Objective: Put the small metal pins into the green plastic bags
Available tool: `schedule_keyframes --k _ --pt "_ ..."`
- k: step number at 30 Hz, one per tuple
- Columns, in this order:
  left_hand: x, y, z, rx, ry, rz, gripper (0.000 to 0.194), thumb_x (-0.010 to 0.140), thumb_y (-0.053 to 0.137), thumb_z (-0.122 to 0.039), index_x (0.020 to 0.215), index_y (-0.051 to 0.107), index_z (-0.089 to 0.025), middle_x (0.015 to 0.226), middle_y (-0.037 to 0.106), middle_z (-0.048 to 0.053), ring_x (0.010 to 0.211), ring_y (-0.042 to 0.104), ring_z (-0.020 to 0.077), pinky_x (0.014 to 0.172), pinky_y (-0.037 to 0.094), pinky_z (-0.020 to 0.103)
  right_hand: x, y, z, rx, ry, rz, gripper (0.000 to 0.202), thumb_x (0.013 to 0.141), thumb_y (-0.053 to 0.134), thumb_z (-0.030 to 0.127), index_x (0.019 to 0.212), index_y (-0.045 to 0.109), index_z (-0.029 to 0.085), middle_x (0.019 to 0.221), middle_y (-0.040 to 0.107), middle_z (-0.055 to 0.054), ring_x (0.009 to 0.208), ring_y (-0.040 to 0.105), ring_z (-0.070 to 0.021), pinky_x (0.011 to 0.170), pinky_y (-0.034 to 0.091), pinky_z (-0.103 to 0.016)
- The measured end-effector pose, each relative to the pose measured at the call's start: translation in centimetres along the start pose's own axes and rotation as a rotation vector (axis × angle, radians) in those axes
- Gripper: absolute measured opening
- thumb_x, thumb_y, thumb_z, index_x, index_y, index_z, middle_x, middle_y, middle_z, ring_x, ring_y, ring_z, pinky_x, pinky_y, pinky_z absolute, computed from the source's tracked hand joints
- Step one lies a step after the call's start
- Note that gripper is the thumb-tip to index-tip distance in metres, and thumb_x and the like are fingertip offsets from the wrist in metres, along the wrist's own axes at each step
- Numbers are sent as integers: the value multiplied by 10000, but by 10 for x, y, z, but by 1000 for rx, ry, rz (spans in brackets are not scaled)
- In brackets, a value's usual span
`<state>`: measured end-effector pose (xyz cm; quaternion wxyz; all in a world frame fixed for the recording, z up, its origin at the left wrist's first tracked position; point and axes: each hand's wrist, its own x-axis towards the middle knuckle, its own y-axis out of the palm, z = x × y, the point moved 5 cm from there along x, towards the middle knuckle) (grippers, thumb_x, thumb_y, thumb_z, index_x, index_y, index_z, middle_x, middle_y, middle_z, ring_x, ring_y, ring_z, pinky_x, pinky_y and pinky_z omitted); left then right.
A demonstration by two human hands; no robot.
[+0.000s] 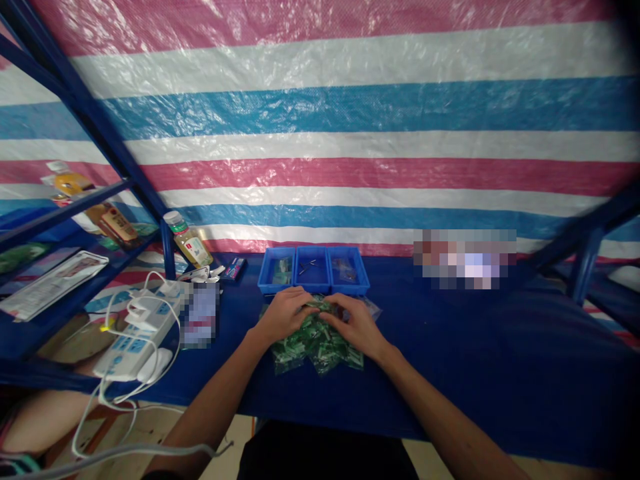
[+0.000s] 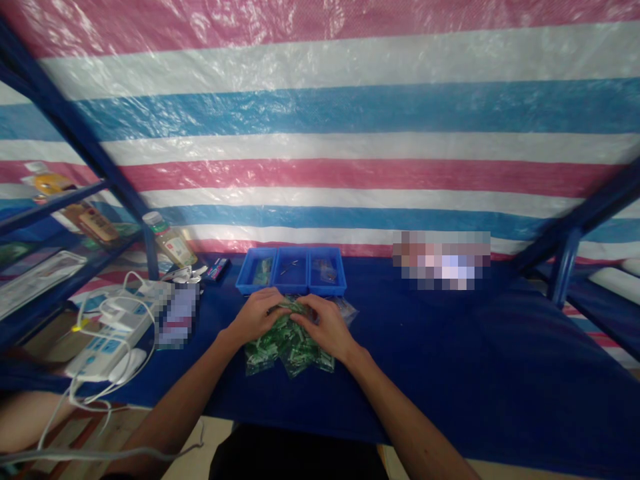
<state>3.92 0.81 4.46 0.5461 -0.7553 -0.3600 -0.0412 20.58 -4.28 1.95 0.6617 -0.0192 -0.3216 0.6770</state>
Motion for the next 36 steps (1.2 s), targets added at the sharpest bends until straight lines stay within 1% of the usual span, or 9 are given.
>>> schedule_keyframes --k 5,8,11,14,17,22,27,31,36 --pt "0 2 -3 -21 -18 19 216 975 628 -364 998 683 -156 900 701 62 866 635 192 799 485 303 0 -1 3 16 -42 -41 139 950 636 284 835 646 207 761 632 -9 676 566 -174 646 408 -288" --pt "1 3 -3 -60 -42 18 230 978 624 -365 1091 683 -174 967 713 63 901 651 192 818 501 301 0 -1 4 22 -37 -52 134 946 617 240 817 633 209 764 634 -7 691 572 -175 659 409 -289" --pt "-1 4 -1 -132 -75 -17 255 964 649 -346 1166 670 -193 1058 724 65 960 671 193 877 516 307 -1 0 1 67 20 -51 40 938 616 235 940 653 222 813 666 -7 719 596 -178 686 430 -293" --pt "-3 4 4 -208 -137 -114 268 916 712 -361 1115 675 -185 1145 714 74 958 691 189 863 533 293 -2 0 -4 176 99 -91 258 926 639 273 1172 569 239 749 627 31 659 578 -170 628 423 -279" --pt "-3 4 5 -235 -182 -172 255 898 732 -371 1047 670 -173 1047 725 57 876 692 175 800 535 274 -3 0 -4 248 87 -99 349 933 637 317 1246 503 241 698 587 55 602 540 -158 577 403 -266" --pt "1 3 -4 -220 -87 -61 169 1006 563 -265 1106 678 -193 997 723 58 931 666 187 881 515 312 0 -5 1 162 52 -62 166 942 628 360 987 696 216 726 673 -3 647 609 -175 635 455 -289" --pt "3 -6 -7 -195 2 -89 328 1021 419 -141 1266 630 -199 1187 683 107 1154 598 232 1021 473 419 -1 -10 -4 314 136 -72 283 969 523 317 1126 735 214 749 745 -18 647 654 -187 634 481 -299" --pt "3 -7 -6 -157 41 -121 400 989 419 -86 1316 608 -219 1325 635 111 1269 544 240 1101 428 485 -1 -7 -4 367 152 -62 346 894 559 227 1208 701 204 768 762 -13 678 686 -194 638 487 -295" --pt "3 -9 -6 -79 45 -130 255 973 589 -198 1211 676 -228 1350 631 106 1290 517 265 1128 402 523 1 -6 -1 340 171 -80 254 904 675 358 1092 751 205 845 762 -40 732 689 -202 693 517 -313"
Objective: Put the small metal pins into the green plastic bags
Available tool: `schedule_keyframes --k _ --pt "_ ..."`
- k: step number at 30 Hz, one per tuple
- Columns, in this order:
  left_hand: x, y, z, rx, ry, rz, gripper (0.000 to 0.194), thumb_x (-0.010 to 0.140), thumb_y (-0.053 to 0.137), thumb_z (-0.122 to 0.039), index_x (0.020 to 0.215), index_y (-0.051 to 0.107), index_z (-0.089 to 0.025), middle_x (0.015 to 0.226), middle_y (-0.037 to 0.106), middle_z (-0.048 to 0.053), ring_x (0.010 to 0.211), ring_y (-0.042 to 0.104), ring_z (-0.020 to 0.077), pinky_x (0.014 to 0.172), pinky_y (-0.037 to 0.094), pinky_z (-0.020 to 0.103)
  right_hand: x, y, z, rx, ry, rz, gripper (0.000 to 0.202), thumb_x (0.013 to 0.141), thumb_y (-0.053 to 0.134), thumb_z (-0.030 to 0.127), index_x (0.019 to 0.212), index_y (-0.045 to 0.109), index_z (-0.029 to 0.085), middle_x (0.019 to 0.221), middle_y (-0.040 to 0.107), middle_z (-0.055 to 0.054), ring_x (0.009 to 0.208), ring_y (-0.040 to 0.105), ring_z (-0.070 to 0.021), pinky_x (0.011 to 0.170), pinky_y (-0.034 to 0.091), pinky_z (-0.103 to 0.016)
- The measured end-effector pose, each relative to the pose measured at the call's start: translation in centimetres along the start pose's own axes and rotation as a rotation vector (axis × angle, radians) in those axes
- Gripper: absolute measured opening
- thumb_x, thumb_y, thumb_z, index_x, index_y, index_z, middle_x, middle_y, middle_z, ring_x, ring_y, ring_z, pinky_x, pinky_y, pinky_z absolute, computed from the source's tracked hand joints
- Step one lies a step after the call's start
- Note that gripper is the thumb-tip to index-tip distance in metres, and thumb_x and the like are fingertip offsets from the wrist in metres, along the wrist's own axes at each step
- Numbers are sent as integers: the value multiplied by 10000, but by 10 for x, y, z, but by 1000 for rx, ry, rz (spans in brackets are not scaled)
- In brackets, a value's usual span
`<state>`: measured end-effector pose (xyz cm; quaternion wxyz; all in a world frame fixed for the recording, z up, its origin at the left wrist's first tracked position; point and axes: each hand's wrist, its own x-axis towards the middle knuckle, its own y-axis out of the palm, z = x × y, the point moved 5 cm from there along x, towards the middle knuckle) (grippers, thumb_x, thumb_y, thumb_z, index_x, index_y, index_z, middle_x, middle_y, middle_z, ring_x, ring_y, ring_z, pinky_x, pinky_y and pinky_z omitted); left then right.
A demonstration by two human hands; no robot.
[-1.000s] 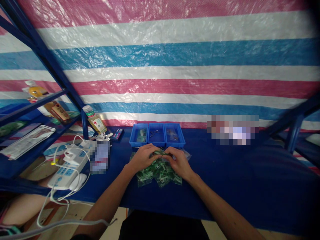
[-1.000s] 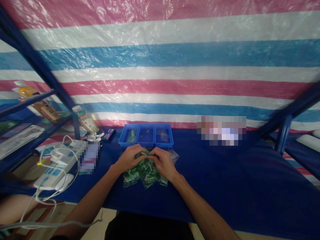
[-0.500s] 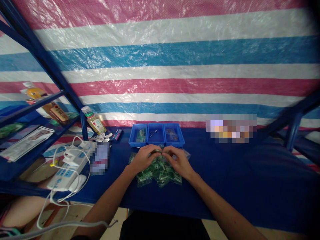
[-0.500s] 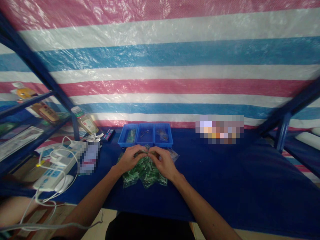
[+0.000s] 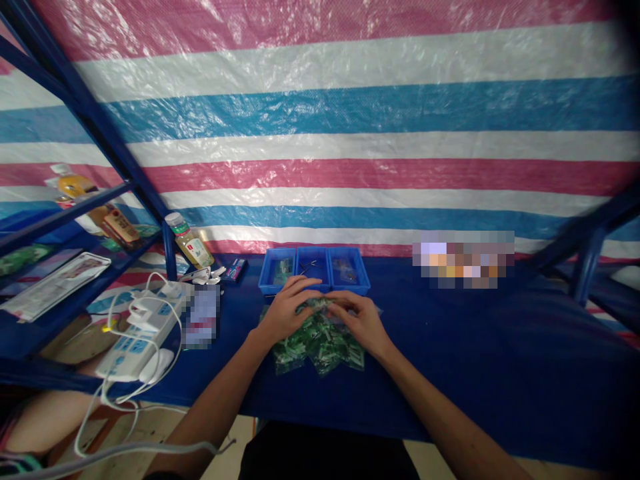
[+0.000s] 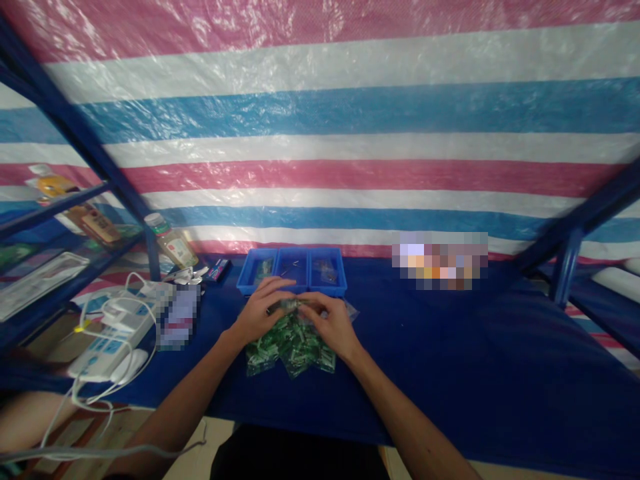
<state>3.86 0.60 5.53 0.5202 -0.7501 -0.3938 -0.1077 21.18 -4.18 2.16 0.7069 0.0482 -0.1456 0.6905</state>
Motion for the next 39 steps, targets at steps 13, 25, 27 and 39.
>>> schedule_keyframes --k 13,25,27,39 --pt "-7 4 9 -39 -98 -78 165 967 640 -290 1073 695 -178 1061 735 87 936 677 188 856 555 332 0 -1 -5 14 -10 -41 284 951 639 415 1174 620 241 662 647 27 574 622 -176 597 481 -297" --pt "-2 -1 2 -40 21 -89 282 984 539 -149 1183 726 -223 1041 750 84 1073 624 221 947 524 413 1 -11 -5 34 3 -69 307 965 543 372 1144 728 205 672 688 -8 560 573 -163 540 442 -275" --pt "-1 -2 2 -27 25 -94 223 980 572 -178 1125 738 -215 998 748 82 1008 627 218 918 520 410 1 -7 -6 43 -2 -28 312 947 561 333 1196 702 209 678 695 -1 596 604 -173 582 467 -283" --pt "-7 1 7 -6 -110 -144 145 950 661 -309 979 643 -168 918 683 62 775 610 152 722 522 288 1 -1 -5 -94 -38 -15 245 958 623 399 1130 645 227 740 640 3 649 615 -178 623 481 -298"
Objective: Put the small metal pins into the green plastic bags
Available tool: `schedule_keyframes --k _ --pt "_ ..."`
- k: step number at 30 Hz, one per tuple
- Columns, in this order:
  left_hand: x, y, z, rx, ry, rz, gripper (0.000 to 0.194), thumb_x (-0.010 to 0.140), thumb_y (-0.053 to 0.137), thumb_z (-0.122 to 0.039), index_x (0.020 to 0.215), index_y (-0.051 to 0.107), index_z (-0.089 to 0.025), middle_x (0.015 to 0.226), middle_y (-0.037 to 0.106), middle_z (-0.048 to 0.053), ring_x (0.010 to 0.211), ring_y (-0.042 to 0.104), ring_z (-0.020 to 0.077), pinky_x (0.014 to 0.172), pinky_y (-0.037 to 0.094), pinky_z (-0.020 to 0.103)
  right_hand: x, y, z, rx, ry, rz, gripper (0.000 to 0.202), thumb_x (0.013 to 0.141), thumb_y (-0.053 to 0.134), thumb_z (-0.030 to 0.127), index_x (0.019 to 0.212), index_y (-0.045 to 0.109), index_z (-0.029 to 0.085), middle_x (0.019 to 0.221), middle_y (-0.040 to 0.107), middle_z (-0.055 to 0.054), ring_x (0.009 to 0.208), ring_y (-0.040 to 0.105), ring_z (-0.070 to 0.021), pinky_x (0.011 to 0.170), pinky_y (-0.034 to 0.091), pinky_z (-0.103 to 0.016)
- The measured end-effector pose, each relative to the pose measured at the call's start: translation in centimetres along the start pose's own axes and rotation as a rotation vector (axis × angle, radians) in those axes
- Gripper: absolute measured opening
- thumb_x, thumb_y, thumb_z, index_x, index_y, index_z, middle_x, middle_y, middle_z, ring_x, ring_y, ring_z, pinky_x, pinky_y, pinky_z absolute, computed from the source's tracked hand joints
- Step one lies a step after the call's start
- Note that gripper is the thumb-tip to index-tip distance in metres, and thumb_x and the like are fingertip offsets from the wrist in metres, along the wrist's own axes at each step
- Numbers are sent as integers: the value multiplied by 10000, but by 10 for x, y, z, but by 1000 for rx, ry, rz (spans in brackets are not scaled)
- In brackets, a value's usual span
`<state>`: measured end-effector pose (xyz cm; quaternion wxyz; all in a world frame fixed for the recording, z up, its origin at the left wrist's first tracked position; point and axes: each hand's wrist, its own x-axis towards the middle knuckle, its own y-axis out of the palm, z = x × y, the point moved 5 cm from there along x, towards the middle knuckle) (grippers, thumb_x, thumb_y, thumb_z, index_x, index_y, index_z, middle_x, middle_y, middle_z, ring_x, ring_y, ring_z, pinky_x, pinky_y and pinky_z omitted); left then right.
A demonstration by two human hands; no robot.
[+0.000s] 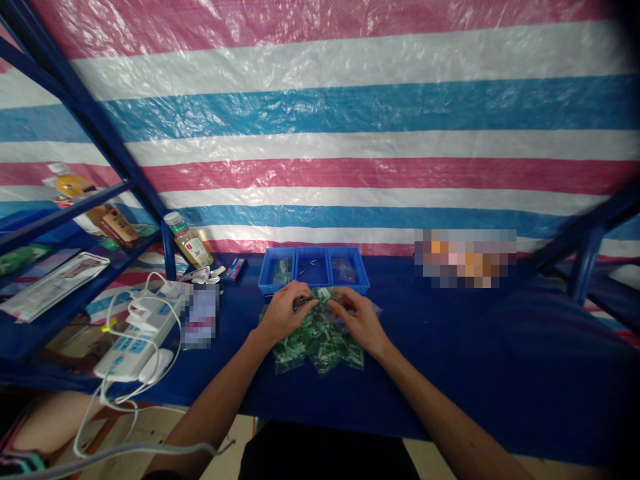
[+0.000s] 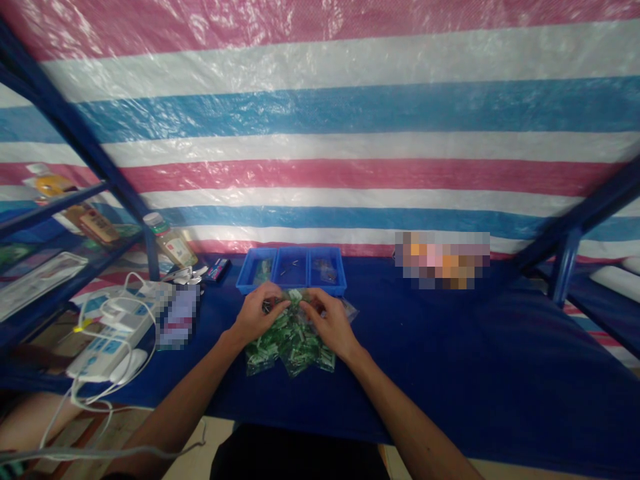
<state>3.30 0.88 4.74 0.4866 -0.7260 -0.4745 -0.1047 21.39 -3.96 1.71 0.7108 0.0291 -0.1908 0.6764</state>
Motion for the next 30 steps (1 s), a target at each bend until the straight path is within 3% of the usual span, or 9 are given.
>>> schedule_keyframes --k 2,4,9,11,14,18,24,30 --pt "0 1 0 -7 8 14 145 951 660 -296 1024 656 -171 939 696 64 789 616 153 733 528 288 -1 1 -3 97 22 -21 400 940 647 391 1290 519 244 737 628 32 616 621 -170 610 488 -294" --pt "1 0 -4 -15 41 46 163 966 630 -255 1104 678 -182 964 714 73 879 632 177 797 537 317 -1 1 -3 160 17 -44 473 932 654 395 1334 445 258 751 621 44 595 617 -161 604 496 -289" --pt "4 -3 -10 -30 104 54 317 994 494 -146 1233 693 -207 969 735 86 1054 612 223 904 528 394 -1 -3 1 106 9 -43 263 940 631 415 1124 617 228 677 652 16 588 630 -178 633 514 -315" --pt "4 -2 -8 -29 108 48 338 989 485 -130 1240 695 -213 985 738 84 1063 612 222 908 529 394 -1 -5 3 107 13 -30 252 965 582 395 1127 653 215 707 693 -9 645 659 -196 668 524 -328" --pt "3 -1 -3 -13 94 45 285 974 566 -167 1217 705 -221 997 742 76 1046 614 222 912 526 392 -1 -6 2 119 15 -12 276 986 517 347 1172 666 209 748 723 -21 699 674 -203 675 518 -323" --pt "4 -1 -4 3 101 70 187 962 628 -213 1116 734 -215 948 738 70 968 611 216 897 509 398 0 -4 0 56 9 -11 261 939 621 338 1159 693 218 708 688 -1 660 636 -190 661 491 -312" --pt "6 -5 -11 24 103 17 105 941 672 -269 981 737 -197 967 701 85 976 610 217 900 508 406 2 -6 6 -4 -65 -56 201 929 662 408 897 699 213 1011 655 -66 756 615 -175 655 479 -299" --pt "3 0 -5 -48 24 29 117 944 666 -260 1025 696 -181 964 723 77 933 630 191 795 542 322 -1 4 -9 172 81 -20 261 946 632 441 1071 493 258 657 557 62 520 566 -150 507 426 -268"
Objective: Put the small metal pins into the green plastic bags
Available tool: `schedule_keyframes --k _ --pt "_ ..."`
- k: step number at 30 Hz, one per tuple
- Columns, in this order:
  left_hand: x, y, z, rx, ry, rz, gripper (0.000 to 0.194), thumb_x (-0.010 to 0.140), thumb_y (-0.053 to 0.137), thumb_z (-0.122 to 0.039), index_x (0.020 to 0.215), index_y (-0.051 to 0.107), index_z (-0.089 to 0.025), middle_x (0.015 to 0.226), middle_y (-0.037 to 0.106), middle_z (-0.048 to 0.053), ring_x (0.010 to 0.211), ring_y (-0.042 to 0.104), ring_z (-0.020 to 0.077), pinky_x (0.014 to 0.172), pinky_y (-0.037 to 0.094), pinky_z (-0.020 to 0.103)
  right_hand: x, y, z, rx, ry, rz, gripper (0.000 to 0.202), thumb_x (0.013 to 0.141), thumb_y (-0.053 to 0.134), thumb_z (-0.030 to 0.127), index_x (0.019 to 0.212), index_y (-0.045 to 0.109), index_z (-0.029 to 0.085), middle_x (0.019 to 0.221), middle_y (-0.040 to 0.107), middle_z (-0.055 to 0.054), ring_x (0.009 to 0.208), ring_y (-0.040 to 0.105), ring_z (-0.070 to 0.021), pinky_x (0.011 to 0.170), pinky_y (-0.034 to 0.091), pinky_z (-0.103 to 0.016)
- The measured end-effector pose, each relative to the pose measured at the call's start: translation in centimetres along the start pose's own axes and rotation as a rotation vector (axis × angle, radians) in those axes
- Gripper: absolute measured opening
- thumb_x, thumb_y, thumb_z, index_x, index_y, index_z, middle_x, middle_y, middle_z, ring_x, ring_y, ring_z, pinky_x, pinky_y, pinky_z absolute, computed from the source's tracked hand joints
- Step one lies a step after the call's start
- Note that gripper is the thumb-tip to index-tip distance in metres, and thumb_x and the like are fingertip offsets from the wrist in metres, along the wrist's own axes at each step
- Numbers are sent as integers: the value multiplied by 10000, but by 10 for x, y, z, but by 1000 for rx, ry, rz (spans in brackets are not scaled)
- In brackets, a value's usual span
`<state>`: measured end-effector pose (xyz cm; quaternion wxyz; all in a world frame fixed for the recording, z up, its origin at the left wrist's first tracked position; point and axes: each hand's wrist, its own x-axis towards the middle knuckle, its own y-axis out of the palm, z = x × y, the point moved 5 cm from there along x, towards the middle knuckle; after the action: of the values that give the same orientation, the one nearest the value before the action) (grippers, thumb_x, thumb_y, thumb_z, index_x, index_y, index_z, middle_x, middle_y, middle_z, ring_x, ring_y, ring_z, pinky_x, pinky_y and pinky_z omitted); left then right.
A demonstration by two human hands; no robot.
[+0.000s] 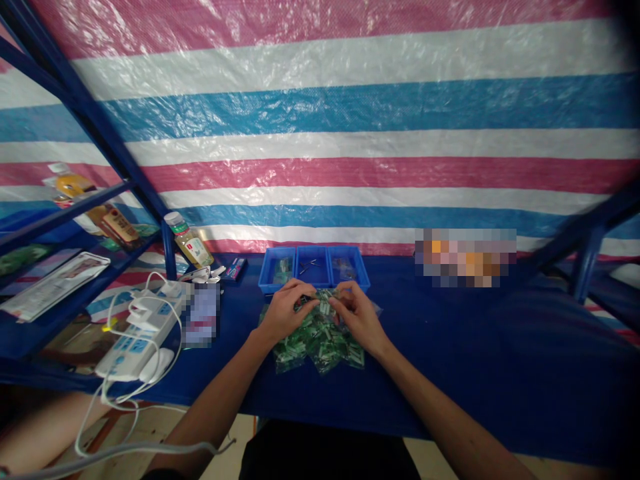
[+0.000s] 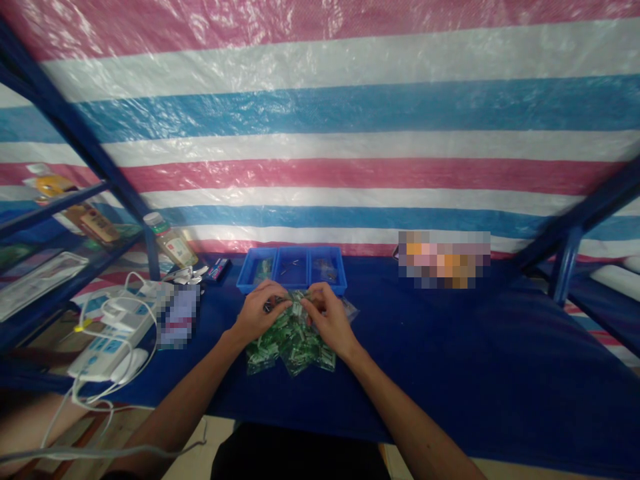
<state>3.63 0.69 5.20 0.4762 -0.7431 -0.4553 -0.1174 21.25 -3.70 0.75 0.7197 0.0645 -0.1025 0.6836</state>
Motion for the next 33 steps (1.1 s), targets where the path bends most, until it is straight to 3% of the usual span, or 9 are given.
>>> schedule_keyframes --k 3,6,9,14,18,20,24,27,33 --pt "0 1 -4 11 84 37 150 956 624 -191 1064 729 -204 975 752 70 997 621 207 911 527 380 -1 0 -1 70 6 -25 344 931 655 445 1132 434 277 653 533 88 457 495 -120 440 362 -238" --pt "1 0 -6 10 130 20 267 966 559 -126 1140 737 -223 1029 763 80 1053 609 222 926 523 403 0 -1 3 87 -7 -42 378 928 664 438 1199 453 283 636 507 96 435 459 -109 423 335 -229" --pt "2 -1 -6 12 142 7 288 963 568 -117 1166 734 -236 1058 764 79 1057 610 221 927 524 406 0 -3 7 74 -14 -46 371 929 663 426 1236 524 271 652 539 76 449 500 -117 443 373 -242" --pt "2 -1 -3 20 137 11 201 962 613 -167 1093 748 -237 1005 766 64 999 619 219 917 517 411 0 -11 10 0 -38 -70 250 962 577 375 1123 684 217 776 677 -8 593 604 -151 545 439 -266" --pt "1 -2 -2 44 127 24 179 979 598 -198 1072 748 -227 967 751 72 960 613 218 894 505 418 1 -12 8 -52 -49 -55 297 930 558 303 1182 686 211 934 733 -36 655 622 -160 588 455 -275" --pt "2 -3 -3 57 130 21 154 970 621 -212 1056 748 -223 938 734 73 934 607 214 875 501 414 2 -11 8 -98 -47 -41 317 910 603 308 1204 673 211 861 728 -22 679 635 -174 623 464 -282" --pt "2 -7 -5 72 126 -48 75 924 699 -251 962 738 -200 927 704 81 934 604 219 855 511 408 2 -8 9 -185 -55 -14 208 916 652 388 999 701 204 687 664 3 628 605 -174 599 429 -278" --pt "0 -5 -1 47 89 -54 110 929 693 -252 1022 707 -194 962 715 78 969 629 218 867 532 387 1 -6 11 -230 -63 10 246 935 630 422 829 671 203 643 628 10 597 562 -161 573 391 -270" --pt "-5 -3 10 71 -58 -87 162 951 663 -311 1054 670 -185 1100 700 88 851 656 177 795 556 331 1 -4 10 -268 -64 2 278 945 617 441 817 653 196 660 621 11 610 549 -159 585 395 -268"
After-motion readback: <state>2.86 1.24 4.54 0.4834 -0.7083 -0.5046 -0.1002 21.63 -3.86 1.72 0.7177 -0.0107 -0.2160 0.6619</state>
